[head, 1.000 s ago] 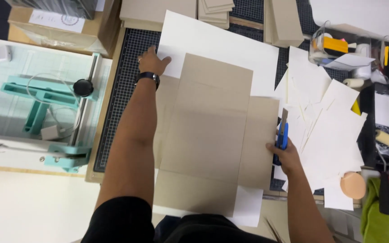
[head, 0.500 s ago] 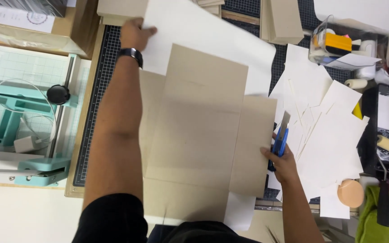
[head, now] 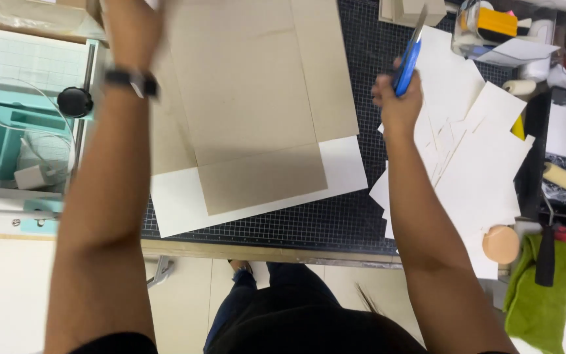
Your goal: Cutting cardboard sheets into specific shapes using a utility knife on a cutting mat.
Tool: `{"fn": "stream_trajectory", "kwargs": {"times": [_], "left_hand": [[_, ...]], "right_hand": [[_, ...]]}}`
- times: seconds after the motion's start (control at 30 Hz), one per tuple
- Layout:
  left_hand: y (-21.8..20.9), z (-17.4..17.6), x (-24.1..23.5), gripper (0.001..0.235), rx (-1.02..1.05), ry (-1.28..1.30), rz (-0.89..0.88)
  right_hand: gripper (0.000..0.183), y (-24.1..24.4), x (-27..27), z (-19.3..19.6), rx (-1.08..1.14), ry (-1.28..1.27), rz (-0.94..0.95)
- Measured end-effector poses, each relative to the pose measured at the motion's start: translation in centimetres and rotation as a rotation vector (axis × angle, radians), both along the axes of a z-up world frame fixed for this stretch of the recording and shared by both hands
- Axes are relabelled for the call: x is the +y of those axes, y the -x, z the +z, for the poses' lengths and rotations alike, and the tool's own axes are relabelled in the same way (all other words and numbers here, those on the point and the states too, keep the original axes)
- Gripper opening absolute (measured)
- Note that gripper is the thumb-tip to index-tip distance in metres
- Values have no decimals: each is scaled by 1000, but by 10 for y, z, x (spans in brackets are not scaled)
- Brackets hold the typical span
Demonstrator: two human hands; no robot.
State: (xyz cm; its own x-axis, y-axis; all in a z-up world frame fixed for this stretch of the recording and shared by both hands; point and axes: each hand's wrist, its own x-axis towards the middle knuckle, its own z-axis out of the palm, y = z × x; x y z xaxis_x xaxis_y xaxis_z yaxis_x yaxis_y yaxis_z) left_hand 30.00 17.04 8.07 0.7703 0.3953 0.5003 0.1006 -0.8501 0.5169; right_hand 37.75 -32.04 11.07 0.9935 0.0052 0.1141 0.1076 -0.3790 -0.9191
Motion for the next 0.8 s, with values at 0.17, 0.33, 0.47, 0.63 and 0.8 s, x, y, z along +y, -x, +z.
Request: {"fn": "stream_trajectory", "kwargs": {"times": [0.17,0.33,0.47,0.63,0.8], "left_hand": [[110,-69,-219,53,56,279,-335],[152,-82,-335,54,221,-26,-393],[153,-74,-335,48,340,-67,-399],[153,-73,-337,52,429,-100,-408],[153,-73,-336,54,467,-114,-408]], "right_hand": [[45,104,-26,-19,252,109,63],[66,197,-17,35,359,481,400],[61,218,-22,25,241,639,409],[58,222,-23,16,244,748,416],[58,219,-22,12,265,790,410]]}}
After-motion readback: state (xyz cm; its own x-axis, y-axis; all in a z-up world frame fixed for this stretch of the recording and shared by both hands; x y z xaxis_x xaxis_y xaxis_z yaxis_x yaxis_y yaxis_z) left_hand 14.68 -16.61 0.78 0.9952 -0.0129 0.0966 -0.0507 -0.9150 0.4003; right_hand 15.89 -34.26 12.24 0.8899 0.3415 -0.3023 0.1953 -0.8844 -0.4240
